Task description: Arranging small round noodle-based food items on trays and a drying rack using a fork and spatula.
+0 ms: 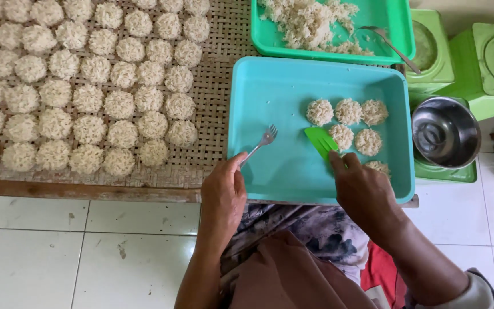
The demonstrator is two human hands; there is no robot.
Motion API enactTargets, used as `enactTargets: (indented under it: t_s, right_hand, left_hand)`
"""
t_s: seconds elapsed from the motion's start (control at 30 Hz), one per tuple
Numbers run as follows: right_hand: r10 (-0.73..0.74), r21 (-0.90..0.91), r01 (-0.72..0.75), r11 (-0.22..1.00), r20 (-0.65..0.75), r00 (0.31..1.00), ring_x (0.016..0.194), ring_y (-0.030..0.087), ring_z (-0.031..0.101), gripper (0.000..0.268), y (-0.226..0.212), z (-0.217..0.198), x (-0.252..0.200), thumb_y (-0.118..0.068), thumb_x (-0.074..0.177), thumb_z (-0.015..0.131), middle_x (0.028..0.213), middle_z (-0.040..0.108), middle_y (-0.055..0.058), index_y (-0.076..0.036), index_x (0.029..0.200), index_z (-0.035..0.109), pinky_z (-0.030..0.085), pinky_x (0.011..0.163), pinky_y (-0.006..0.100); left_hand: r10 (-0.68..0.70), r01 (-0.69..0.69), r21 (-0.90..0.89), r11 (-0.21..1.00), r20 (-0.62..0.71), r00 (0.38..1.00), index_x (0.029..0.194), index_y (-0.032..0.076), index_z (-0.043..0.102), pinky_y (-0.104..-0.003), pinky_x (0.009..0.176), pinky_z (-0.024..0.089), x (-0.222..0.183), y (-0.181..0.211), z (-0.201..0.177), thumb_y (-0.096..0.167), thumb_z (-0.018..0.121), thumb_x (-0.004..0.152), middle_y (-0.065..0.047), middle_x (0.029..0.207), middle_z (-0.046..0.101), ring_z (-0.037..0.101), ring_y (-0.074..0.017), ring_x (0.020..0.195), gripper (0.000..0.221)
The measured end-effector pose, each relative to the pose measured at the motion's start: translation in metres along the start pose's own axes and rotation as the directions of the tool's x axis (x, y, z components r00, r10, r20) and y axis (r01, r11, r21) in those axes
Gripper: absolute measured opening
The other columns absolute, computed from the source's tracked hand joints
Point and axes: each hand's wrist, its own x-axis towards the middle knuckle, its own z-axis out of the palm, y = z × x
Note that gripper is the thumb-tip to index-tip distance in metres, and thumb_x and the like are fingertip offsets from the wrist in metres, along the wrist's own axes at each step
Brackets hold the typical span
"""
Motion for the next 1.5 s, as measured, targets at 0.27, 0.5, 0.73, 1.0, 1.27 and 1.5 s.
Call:
enactTargets:
  t_s: [0.27, 0.5, 0.73, 1.0, 1.27, 1.5]
  right_hand:
    - [-0.005, 0.006, 0.004, 1.0, 0.119, 0.993, 0.072, 0.035, 0.078, 0.047, -0.021, -0.016, 0.02, -0.005, 0.089, 0.054, 0.104, 0.068, 0.015, -0.005, 0.136, 0.059, 0.065, 0.059, 0.046]
    - [0.055, 0.126, -0.075, 0.989, 0.156, 0.986, 0.075, 0.039, 0.077, 0.044, -0.023, -0.007, 0.066, -0.002, 0.092, 0.053, 0.108, 0.067, 0.029, 0.007, 0.136, 0.057, 0.066, 0.062, 0.049]
    - [0.071, 0.319, -0.076, 0.945, 0.027, 0.997, 0.082, 0.045, 0.076, 0.048, -0.027, -0.045, 0.059, 0.01, 0.093, 0.053, 0.117, 0.063, 0.031, 0.007, 0.141, 0.055, 0.065, 0.067, 0.056]
    - [-0.045, 0.224, 0.057, 0.973, -0.061, 0.997, 0.076, 0.032, 0.077, 0.032, -0.008, -0.067, 0.013, -0.02, 0.097, 0.058, 0.1, 0.071, 0.005, -0.025, 0.127, 0.068, 0.065, 0.065, 0.05]
    - [0.022, -0.083, -0.043, 0.996, -0.236, 0.972, 0.073, 0.028, 0.074, 0.038, 0.085, -0.042, 0.061, -0.021, 0.093, 0.062, 0.106, 0.071, 0.0, -0.023, 0.13, 0.07, 0.058, 0.059, 0.04]
    - [-0.051, 0.261, 0.131, 0.956, -0.292, 0.955, 0.066, 0.034, 0.066, 0.037, 0.071, -0.036, 0.074, -0.013, 0.093, 0.063, 0.104, 0.069, 0.003, -0.018, 0.129, 0.07, 0.053, 0.058, 0.045]
  left_hand:
    - [-0.033, 0.033, -0.038, 0.999, 0.014, 0.999, 0.13, 0.006, 0.069, -0.048, 0.078, 0.064, 0.0, -0.01, 0.004, -0.003, 0.05, 0.098, -0.023, 0.099, 0.072, 0.075, -0.0422, 0.095, 0.038]
    - [-0.041, 0.042, -0.03, 0.999, 0.027, 0.999, 0.129, 0.008, 0.07, -0.047, 0.079, 0.064, 0.0, -0.007, 0.0, -0.002, 0.05, 0.098, -0.02, 0.1, 0.073, 0.075, -0.0406, 0.096, 0.038]
    - [-0.013, 0.012, -0.085, 0.996, -0.007, 1.0, 0.128, 0.006, 0.071, -0.051, 0.079, 0.063, -0.003, -0.009, -0.001, -0.003, 0.049, 0.097, -0.024, 0.1, 0.073, 0.074, -0.045, 0.094, 0.039]
    - [-0.014, 0.012, -0.072, 0.997, -0.026, 1.0, 0.128, 0.008, 0.071, -0.045, 0.081, 0.062, -0.009, -0.004, -0.007, -0.002, 0.051, 0.097, -0.019, 0.1, 0.074, 0.076, -0.0378, 0.092, 0.038]
    - [0.059, -0.061, 0.078, 0.995, 0.027, 0.998, 0.125, 0.005, 0.067, -0.04, 0.066, 0.056, 0.023, -0.006, 0.033, -0.003, 0.057, 0.091, -0.014, 0.098, 0.073, 0.069, -0.0251, 0.072, 0.037]
    - [0.068, -0.073, 0.135, 0.988, 0.039, 0.997, 0.128, 0.004, 0.066, -0.039, 0.072, 0.059, 0.051, -0.002, 0.06, -0.003, 0.059, 0.091, -0.015, 0.109, 0.074, 0.072, -0.0258, 0.081, 0.038]
